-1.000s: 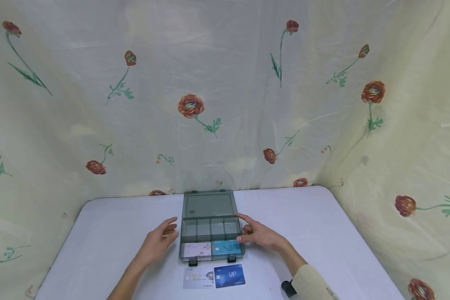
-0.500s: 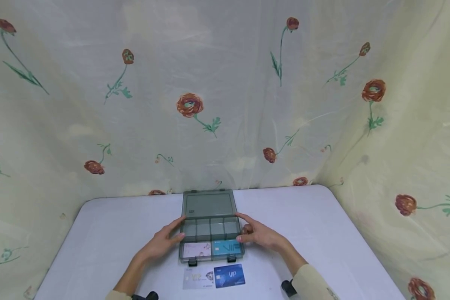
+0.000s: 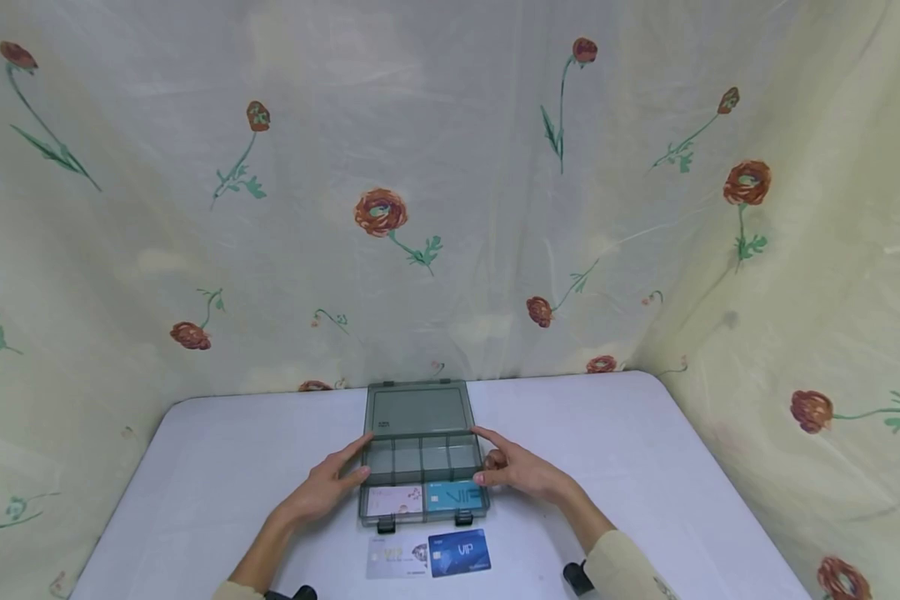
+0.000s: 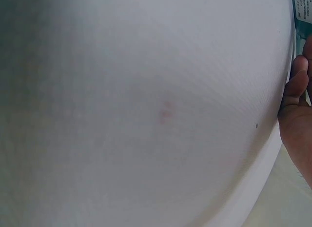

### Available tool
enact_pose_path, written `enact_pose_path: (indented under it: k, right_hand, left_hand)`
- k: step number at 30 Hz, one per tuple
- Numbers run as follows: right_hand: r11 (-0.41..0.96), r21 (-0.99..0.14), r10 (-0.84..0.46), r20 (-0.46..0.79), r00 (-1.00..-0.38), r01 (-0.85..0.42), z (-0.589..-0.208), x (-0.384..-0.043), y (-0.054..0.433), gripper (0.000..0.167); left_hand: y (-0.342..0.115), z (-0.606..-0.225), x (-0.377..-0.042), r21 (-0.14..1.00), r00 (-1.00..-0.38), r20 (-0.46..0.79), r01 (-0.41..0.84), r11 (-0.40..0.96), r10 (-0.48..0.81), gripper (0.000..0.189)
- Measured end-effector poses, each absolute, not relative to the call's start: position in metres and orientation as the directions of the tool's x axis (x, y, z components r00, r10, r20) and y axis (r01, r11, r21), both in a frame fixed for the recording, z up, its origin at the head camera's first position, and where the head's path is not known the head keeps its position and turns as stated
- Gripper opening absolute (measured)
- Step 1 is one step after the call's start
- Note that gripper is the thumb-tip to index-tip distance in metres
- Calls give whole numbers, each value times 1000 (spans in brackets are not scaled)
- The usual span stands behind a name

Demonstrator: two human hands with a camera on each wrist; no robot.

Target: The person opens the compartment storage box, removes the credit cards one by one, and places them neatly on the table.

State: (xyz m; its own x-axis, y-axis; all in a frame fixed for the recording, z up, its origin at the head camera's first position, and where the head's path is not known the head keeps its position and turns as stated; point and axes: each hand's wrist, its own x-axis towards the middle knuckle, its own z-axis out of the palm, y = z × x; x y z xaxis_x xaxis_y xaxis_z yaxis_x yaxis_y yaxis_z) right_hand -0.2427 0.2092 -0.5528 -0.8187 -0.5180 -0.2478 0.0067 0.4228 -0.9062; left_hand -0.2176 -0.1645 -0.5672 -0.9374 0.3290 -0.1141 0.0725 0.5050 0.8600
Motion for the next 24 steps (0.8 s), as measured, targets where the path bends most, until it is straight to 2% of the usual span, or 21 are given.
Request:
enact_pose_path:
  k: [11,15,18,21,23,24]
  right_hand:
    - [439,-898,-508,-250,-824,1,-552,-241,208,89]
    - [532,-844,-465,-230,-855,-62,-548,-240,206,84]
    - [684,-712,-370,-150,-917,-160,-542,-241,199,74]
    - [795,-577,-226,7,-974,-188,-531,-240,187,58]
    - [790,-585,-155,98,-983,-183,-521,-238,177,46]
    - [754,-633,-133,117,-984,-177,-515,-237,172,41]
  left_hand:
    - [-165,-571,-219,870,-939,-114,64,489,325,60]
    - [-165,-571,-219,876,-938,-121,52,479,323,60]
    - [-164,-570,-220,877,-940,-122,49,477,320,60]
    - [-164,-570,-220,878,-940,-126,42,476,316,60]
    - [-165,-569,-220,880,-940,-130,37,473,315,60]
    - [-165,-569,-220,880,-940,-130,37,473,316,60]
